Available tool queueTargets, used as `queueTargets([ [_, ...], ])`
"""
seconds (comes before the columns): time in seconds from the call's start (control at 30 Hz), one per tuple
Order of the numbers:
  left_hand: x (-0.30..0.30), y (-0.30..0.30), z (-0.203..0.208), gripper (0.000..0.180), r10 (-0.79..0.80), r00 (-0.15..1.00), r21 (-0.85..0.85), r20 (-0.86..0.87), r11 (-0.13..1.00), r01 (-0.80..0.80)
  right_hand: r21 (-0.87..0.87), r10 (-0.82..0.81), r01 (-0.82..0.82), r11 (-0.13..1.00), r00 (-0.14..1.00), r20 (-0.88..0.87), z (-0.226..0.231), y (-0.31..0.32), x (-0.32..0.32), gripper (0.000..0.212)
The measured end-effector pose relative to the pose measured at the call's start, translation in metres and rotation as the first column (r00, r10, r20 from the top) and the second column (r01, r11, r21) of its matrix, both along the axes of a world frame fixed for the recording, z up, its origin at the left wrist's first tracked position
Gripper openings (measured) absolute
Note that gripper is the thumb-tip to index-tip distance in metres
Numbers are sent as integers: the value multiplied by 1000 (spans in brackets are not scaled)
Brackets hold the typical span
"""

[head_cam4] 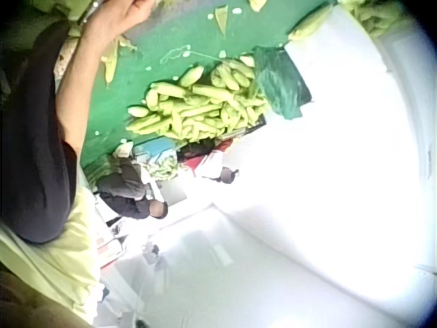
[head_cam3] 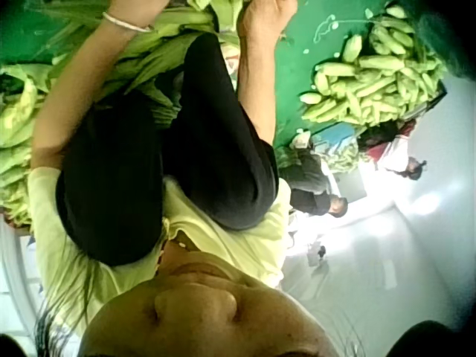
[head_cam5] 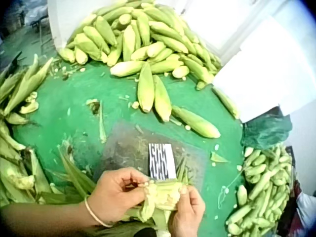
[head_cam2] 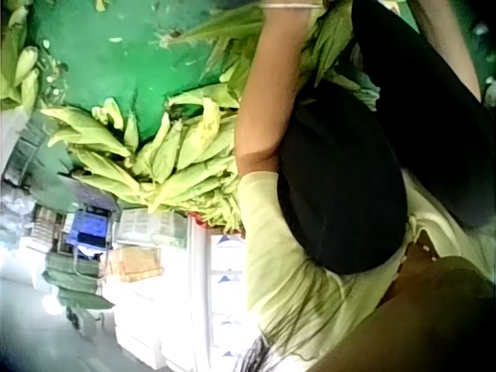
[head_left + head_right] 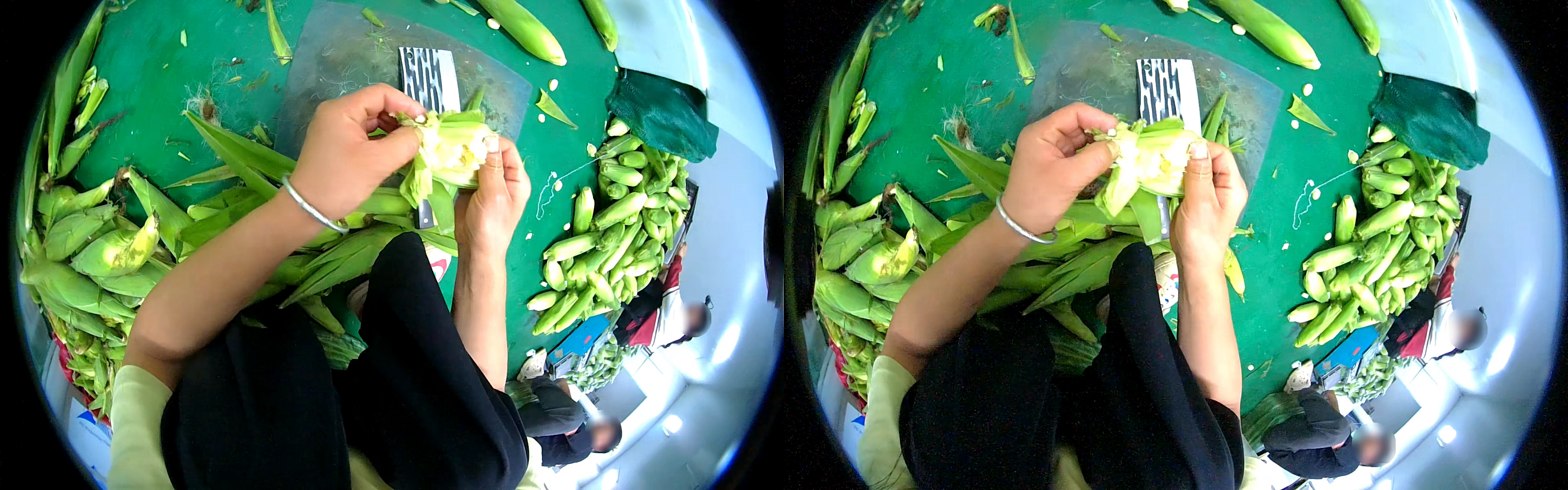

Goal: The person husks corn by using a cleaver to trim the ends of the cobs on a cutting board, then peels away the green husks by hand and tosses the cleaned cobs onto a pile.

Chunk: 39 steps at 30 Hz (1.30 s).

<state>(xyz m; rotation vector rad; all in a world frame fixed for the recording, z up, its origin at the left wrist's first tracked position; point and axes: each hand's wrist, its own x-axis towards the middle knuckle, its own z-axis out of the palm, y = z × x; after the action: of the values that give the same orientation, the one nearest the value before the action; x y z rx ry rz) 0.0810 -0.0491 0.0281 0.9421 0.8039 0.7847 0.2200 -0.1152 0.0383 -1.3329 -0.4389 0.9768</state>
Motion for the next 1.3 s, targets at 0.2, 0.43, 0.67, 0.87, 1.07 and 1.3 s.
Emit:
queueTargets([
  [0.2,-31,32,-19,55,-96,992,222,-83,968,113,17,-19,23,1000,974,-227,4,6,-2,19],
  [0.43,-24,44,-37,73,-69,778,592,-624,608,529,-272,168,-106,956,962,216,-32,-5,33,25],
  [0.67,-38,57,-43,69,185,264,321,-947,612,723,-686,677,-10,727,171,715,-88,-38,18,46],
  [0.87,-62,69,-51,71,91,172,187,-981,685,704,-638,504,-32,769,645,575,-26,-61,25,45],
  [1.07,-16,54,-62,77,84,5,49,-996,531,846,-490,432,-201,848,799,419,-35,-35,4,41],
  [1.3,-24,54,-70,77,85,-23,28,-996,549,836,-607,427,-166,777,847,316,-70,-47,18,47],
])
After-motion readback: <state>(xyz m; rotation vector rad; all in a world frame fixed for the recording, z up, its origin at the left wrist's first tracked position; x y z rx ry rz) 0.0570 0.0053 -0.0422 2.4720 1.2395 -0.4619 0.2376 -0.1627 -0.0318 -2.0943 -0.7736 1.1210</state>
